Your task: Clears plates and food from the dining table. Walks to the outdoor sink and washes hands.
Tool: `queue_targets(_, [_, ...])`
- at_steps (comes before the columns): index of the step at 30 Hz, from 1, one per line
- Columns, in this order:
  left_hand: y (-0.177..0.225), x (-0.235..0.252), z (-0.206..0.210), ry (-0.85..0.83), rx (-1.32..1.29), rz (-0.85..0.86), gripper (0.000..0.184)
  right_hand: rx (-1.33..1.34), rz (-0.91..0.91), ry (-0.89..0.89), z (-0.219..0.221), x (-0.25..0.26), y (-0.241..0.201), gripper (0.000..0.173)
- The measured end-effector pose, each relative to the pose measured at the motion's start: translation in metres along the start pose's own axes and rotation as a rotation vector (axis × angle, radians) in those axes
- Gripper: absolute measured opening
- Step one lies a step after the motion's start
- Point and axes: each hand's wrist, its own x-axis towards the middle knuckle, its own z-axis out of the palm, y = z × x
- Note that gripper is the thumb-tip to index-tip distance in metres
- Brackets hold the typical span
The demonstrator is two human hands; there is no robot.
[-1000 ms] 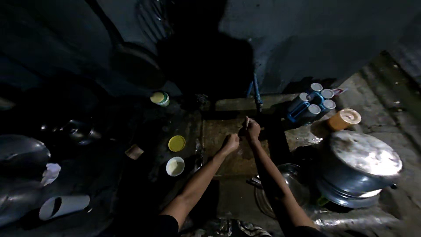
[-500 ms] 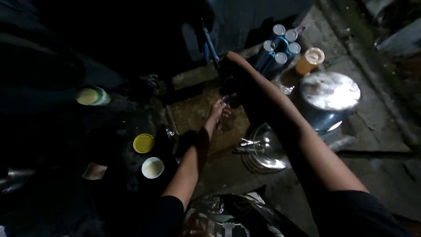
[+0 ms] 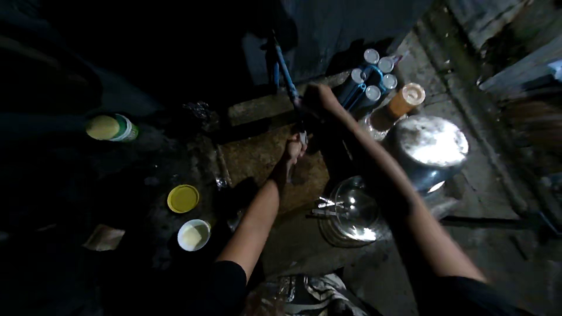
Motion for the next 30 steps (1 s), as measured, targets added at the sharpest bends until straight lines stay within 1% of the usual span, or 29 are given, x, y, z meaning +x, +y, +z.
queue_targets(1, [0.001,0.000,0.004,0.019,0.017,-0.012,0.031,0.255,-0.031,0.098,0.014,-0.008,0.027,0.039])
queue_targets(2, [0.002,-0.001,0.008,0.043,0.051,-0.042,0.036,0.512,-0.024,0.181,0.037,-0.016,0.052,0.037])
queue_targets(3, [0.001,-0.004,0.011,0.056,0.047,-0.083,0.038,0.726,0.024,0.271,0.067,-0.024,0.072,0.035])
queue_targets(4, [0.002,-0.011,0.014,0.061,0.022,-0.126,0.040,0.835,0.067,0.348,0.101,-0.030,0.086,0.035])
queue_targets(5, [0.004,-0.020,0.017,0.058,0.025,-0.163,0.044,0.825,0.086,0.395,0.132,-0.036,0.092,0.036])
queue_targets(6, [0.006,-0.027,0.017,0.052,0.018,-0.193,0.048,0.708,0.104,0.409,0.156,-0.043,0.089,0.035])
queue_targets(7, [0.003,-0.029,0.016,0.079,-0.005,-0.235,0.051,0.528,0.140,0.384,0.168,-0.048,0.082,0.035])
queue_targets(8, [-0.005,-0.027,0.015,0.119,-0.034,-0.282,0.054,0.356,0.182,0.338,0.172,-0.051,0.077,0.034])
queue_targets(9, [-0.012,-0.029,0.013,0.130,-0.077,-0.324,0.058,0.241,0.231,0.247,0.170,-0.054,0.073,0.034])
queue_targets(10, [-0.017,-0.035,0.013,0.150,-0.097,-0.351,0.056,0.195,0.279,0.151,0.166,-0.054,0.071,0.033])
queue_targets(11, [-0.018,-0.041,0.014,0.181,-0.063,-0.349,0.051,0.166,0.318,0.095,0.164,-0.049,0.071,0.033])
queue_targets(12, [-0.013,-0.047,0.013,0.174,-0.043,-0.342,0.049,0.152,0.356,0.076,0.164,-0.042,0.071,0.032])
queue_targets(14, [-0.003,-0.050,0.006,0.155,0.026,-0.290,0.051,0.199,0.439,0.150,0.165,-0.027,0.064,0.034])
queue_targets(15, [-0.002,-0.046,0.004,0.154,0.042,-0.258,0.053,0.263,0.434,0.211,0.166,-0.024,0.059,0.039])
queue_targets(16, [-0.002,-0.040,-0.001,0.152,0.031,-0.234,0.057,0.333,0.369,0.252,0.172,-0.021,0.058,0.041])
queue_targets(17, [-0.004,-0.032,-0.008,0.158,0.006,-0.223,0.062,0.366,0.253,0.266,0.184,-0.018,0.061,0.040])
queue_targets(18, [-0.004,-0.027,-0.013,0.163,0.010,-0.240,0.067,0.342,0.133,0.261,0.192,-0.018,0.067,0.039])
queue_targets(19, [-0.003,-0.025,-0.014,0.145,0.038,-0.259,0.064,0.290,0.094,0.223,0.188,-0.020,0.073,0.039])
queue_targets(20, [-0.001,-0.028,-0.011,0.113,0.082,-0.272,0.058,0.258,0.139,0.186,0.176,-0.024,0.078,0.040])
queue_targets(21, [0.000,-0.031,-0.009,0.098,0.126,-0.277,0.053,0.323,0.198,0.218,0.166,-0.027,0.083,0.038])
queue_targets(22, [-0.003,-0.033,-0.008,0.101,0.174,-0.273,0.043,0.413,0.286,0.307,0.162,-0.026,0.091,0.035])
queue_targets(23, [-0.009,-0.035,-0.009,0.075,0.172,-0.281,0.042,0.511,0.375,0.386,0.161,-0.024,0.097,0.038])
queue_targets(24, [-0.019,-0.034,-0.010,0.067,0.158,-0.268,0.041,0.618,0.433,0.401,0.157,-0.023,0.099,0.041])
queue_targets(25, [-0.027,-0.032,-0.011,0.067,0.121,-0.258,0.038,0.725,0.442,0.358,0.152,-0.023,0.097,0.039])
queue_targets(26, [-0.034,-0.031,-0.010,0.058,0.079,-0.250,0.035,0.824,0.428,0.253,0.146,-0.026,0.092,0.037])
queue_targets(27, [-0.041,-0.029,-0.009,0.030,0.073,-0.227,0.032,0.905,0.408,0.108,0.139,-0.029,0.087,0.040])
queue_targets(28, [-0.048,-0.027,-0.009,-0.013,0.111,-0.205,0.031,0.961,0.392,-0.023,0.135,-0.032,0.080,0.045])
queue_targets(29, [-0.052,-0.027,-0.012,-0.065,0.182,-0.178,0.034,0.978,0.372,-0.106,0.135,-0.033,0.076,0.044])
queue_targets(30, [-0.054,-0.030,-0.011,-0.077,0.239,-0.149,0.034,0.967,0.352,-0.142,0.139,-0.034,0.074,0.039])
